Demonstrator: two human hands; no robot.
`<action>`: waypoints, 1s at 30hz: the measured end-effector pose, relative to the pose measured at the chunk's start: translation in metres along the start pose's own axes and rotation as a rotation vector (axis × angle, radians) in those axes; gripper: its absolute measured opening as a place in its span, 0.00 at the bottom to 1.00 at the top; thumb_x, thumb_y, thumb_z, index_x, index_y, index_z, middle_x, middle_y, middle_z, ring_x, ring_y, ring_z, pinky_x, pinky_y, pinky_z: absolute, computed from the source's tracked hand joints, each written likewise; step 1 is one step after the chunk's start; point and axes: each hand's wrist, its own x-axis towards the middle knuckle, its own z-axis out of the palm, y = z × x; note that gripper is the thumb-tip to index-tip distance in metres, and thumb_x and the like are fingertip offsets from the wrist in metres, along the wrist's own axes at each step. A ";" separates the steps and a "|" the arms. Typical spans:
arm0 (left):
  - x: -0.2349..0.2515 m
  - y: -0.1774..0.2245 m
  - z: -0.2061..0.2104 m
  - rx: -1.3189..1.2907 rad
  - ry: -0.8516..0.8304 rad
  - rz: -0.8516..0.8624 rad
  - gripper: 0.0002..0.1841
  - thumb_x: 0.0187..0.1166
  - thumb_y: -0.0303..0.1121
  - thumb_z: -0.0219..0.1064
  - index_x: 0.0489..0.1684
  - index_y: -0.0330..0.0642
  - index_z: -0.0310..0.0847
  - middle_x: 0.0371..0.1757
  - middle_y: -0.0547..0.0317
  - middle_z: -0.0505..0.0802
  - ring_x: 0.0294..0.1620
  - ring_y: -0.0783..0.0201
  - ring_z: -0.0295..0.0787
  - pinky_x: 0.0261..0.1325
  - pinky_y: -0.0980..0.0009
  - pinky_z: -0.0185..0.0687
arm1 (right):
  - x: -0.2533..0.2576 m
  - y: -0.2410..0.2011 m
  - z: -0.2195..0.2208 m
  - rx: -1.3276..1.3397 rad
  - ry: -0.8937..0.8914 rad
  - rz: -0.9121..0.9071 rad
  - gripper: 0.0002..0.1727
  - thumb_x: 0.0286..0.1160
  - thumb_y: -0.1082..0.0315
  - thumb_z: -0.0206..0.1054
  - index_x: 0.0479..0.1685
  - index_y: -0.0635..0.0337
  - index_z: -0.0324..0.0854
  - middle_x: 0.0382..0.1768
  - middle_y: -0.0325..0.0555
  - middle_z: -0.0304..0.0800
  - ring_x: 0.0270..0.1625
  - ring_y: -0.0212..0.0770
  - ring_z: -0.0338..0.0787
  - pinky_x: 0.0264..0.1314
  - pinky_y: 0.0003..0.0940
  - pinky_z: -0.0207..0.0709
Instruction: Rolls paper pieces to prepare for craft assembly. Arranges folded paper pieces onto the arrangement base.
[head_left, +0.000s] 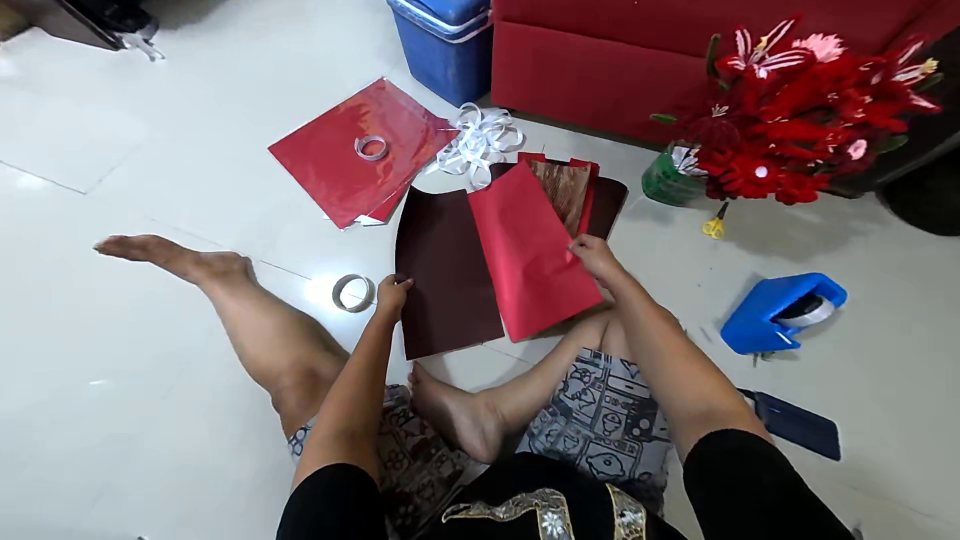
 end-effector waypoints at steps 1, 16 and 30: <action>0.002 0.000 0.000 0.037 0.002 -0.006 0.18 0.80 0.30 0.71 0.64 0.30 0.80 0.60 0.37 0.90 0.59 0.49 0.90 0.65 0.51 0.84 | 0.001 0.009 -0.006 0.012 0.019 0.027 0.15 0.89 0.67 0.61 0.57 0.73 0.82 0.56 0.68 0.86 0.60 0.57 0.87 0.66 0.57 0.78; -0.033 0.112 -0.085 0.471 0.096 0.222 0.22 0.78 0.33 0.74 0.69 0.36 0.80 0.52 0.34 0.93 0.54 0.36 0.91 0.63 0.33 0.78 | 0.006 0.091 -0.088 -0.306 0.230 0.486 0.22 0.81 0.70 0.64 0.68 0.77 0.78 0.72 0.76 0.78 0.78 0.68 0.78 0.78 0.68 0.69; -0.034 0.070 -0.073 0.571 0.148 0.166 0.27 0.77 0.33 0.73 0.75 0.35 0.76 0.67 0.30 0.87 0.71 0.34 0.83 0.74 0.35 0.73 | -0.150 0.163 -0.083 -0.528 0.486 0.542 0.36 0.87 0.72 0.52 0.95 0.59 0.46 0.72 0.72 0.80 0.70 0.71 0.86 0.66 0.68 0.80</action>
